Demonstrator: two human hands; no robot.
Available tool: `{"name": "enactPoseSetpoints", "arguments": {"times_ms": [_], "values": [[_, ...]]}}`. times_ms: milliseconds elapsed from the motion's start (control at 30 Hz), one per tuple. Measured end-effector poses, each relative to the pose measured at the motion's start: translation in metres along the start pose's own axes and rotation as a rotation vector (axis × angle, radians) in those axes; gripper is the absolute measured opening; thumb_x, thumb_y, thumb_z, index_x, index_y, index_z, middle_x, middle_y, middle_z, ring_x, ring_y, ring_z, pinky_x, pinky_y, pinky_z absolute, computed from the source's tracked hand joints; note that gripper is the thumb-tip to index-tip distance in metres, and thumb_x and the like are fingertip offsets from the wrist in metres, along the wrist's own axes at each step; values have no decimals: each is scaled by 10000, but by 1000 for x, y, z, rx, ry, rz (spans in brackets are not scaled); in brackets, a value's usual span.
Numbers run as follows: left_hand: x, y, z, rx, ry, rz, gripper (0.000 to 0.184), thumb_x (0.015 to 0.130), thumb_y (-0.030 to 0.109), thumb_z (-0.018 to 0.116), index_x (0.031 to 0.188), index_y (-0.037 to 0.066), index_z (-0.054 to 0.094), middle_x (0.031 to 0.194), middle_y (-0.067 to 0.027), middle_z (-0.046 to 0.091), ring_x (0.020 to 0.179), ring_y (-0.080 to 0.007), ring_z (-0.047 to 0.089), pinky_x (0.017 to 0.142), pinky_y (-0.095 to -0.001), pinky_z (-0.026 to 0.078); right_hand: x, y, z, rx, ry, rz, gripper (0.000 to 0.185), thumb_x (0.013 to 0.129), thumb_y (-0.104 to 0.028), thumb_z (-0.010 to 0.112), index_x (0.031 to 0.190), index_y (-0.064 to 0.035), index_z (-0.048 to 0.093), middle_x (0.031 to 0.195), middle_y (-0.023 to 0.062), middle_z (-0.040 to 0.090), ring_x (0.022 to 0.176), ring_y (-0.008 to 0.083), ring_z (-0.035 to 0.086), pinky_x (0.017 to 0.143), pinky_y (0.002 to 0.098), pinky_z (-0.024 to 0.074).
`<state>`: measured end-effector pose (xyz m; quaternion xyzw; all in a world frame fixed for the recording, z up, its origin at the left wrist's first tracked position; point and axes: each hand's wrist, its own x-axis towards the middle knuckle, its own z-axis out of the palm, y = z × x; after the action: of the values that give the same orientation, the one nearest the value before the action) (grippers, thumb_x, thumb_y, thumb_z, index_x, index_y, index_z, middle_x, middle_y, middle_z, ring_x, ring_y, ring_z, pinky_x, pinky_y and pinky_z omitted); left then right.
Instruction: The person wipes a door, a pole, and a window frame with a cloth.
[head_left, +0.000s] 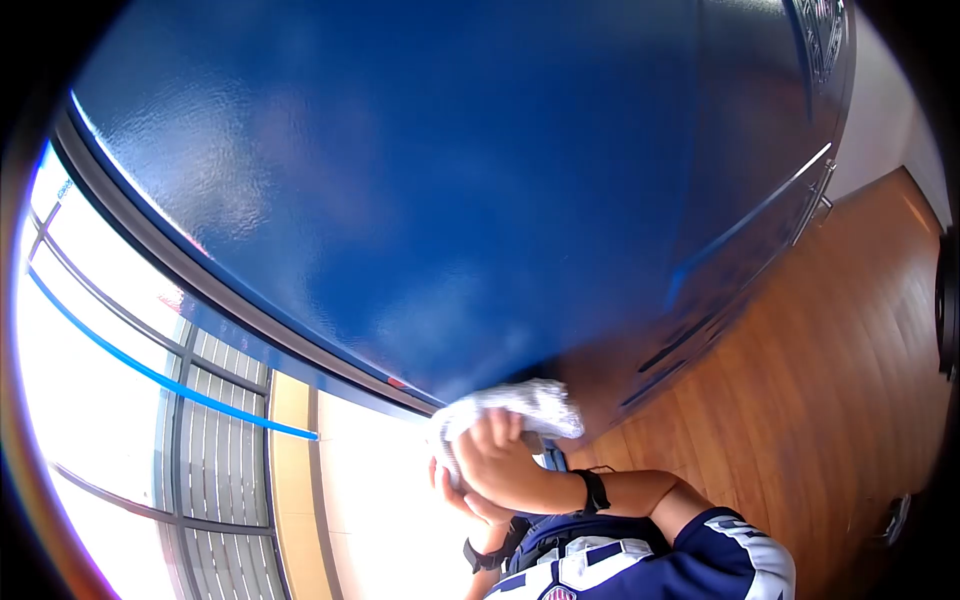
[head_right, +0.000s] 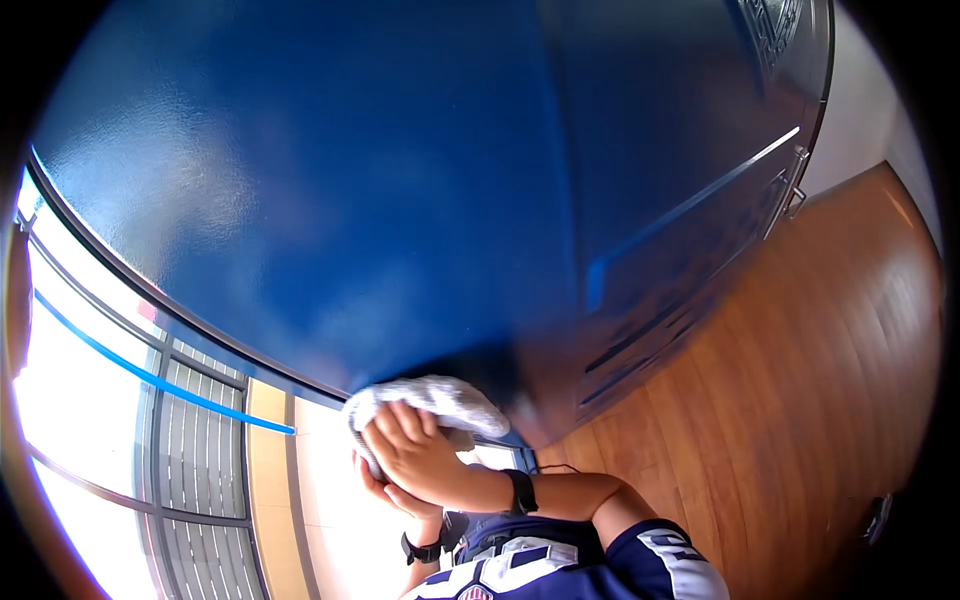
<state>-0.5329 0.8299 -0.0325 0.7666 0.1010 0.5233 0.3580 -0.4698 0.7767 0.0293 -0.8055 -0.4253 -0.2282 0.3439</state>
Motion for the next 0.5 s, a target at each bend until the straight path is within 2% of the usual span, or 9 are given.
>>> {"name": "enactPoseSetpoints", "arguments": {"times_ms": [67, 100, 133, 167, 267, 333, 400, 433, 500], "values": [[9, -2, 2, 25, 33, 30, 472, 851, 271, 344, 1232, -6, 320, 1290, -303, 315, 1225, -499, 277, 994, -613, 209, 16, -11, 9, -64, 138, -73, 534, 855, -392, 393, 1307, -109, 420, 1424, 79, 306, 1341, 211, 222, 1083, 419, 154], [10, -2, 2, 33, 40, 49, 473, 850, 272, 346, 1233, -4, 321, 1292, -302, 311, 1228, -499, 270, 995, -615, 202, 22, -20, 18, 50, 262, -25, 550, 912, -414, 293, 1400, -161, 272, 1481, -12, 181, 1360, 121, 151, 1111, 379, 129], [19, -3, 6, 45, 43, 70, 474, 848, 273, 349, 1234, -1, 322, 1294, -301, 307, 1230, -499, 263, 995, -617, 195, 23, -21, 19, -682, 132, 23, 538, 923, -404, 273, 1406, -168, 250, 1483, -15, 167, 1360, 122, 152, 1116, 362, 129], [23, -3, 9, 55, 47, 92, 475, 847, 275, 351, 1235, 2, 324, 1296, -301, 303, 1233, -498, 255, 995, -620, 189, 24, -22, 19, -1408, 15, -24, 525, 935, -394, 253, 1412, -175, 228, 1485, -18, 154, 1359, 123, 152, 1120, 345, 130], [30, 2, 17, 64, 46, 158, 479, 842, 279, 358, 1237, 11, 328, 1303, -298, 291, 1241, -498, 233, 996, -626, 168, 28, -13, 5, -1120, -81, -163, 523, 930, -385, 285, 1405, -168, 256, 1480, -8, 181, 1354, 126, 173, 1116, 340, 134], [37, 7, 25, 69, 42, 228, 481, 839, 282, 363, 1239, 16, 330, 1307, -296, 283, 1246, -497, 218, 997, -631, 155, 35, -4, -13, -599, 3, -197, 516, 918, -372, 321, 1389, -163, 300, 1468, 1, 220, 1349, 130, 195, 1110, 346, 137], [46, 12, 37, 76, 32, 292, 484, 835, 284, 368, 1241, 22, 333, 1312, -294, 275, 1251, -497, 204, 998, -635, 141, 52, 16, -31, 252, 221, -173, 504, 897, -353, 372, 1360, -157, 369, 1449, 15, 279, 1340, 137, 227, 1101, 362, 139], [50, 12, 40, 72, 30, 323, 485, 834, 286, 370, 1241, 25, 334, 1314, -293, 271, 1254, -497, 196, 998, -638, 134, 50, 8, -4, 337, 464, -81, 476, 871, -328, 411, 1311, -151, 449, 1413, 32, 347, 1331, 149, 257, 1093, 389, 127], [55, 14, 52, 71, 8, 396, 488, 831, 289, 375, 1243, 30, 337, 1319, -291, 263, 1259, -496, 181, 999, -642, 121, 51, 36, -25, 186, 368, -194, 464, 861, -348, 429, 1267, -132, 490, 1381, 57, 388, 1318, 174, 280, 1083, 397, 130]]}}
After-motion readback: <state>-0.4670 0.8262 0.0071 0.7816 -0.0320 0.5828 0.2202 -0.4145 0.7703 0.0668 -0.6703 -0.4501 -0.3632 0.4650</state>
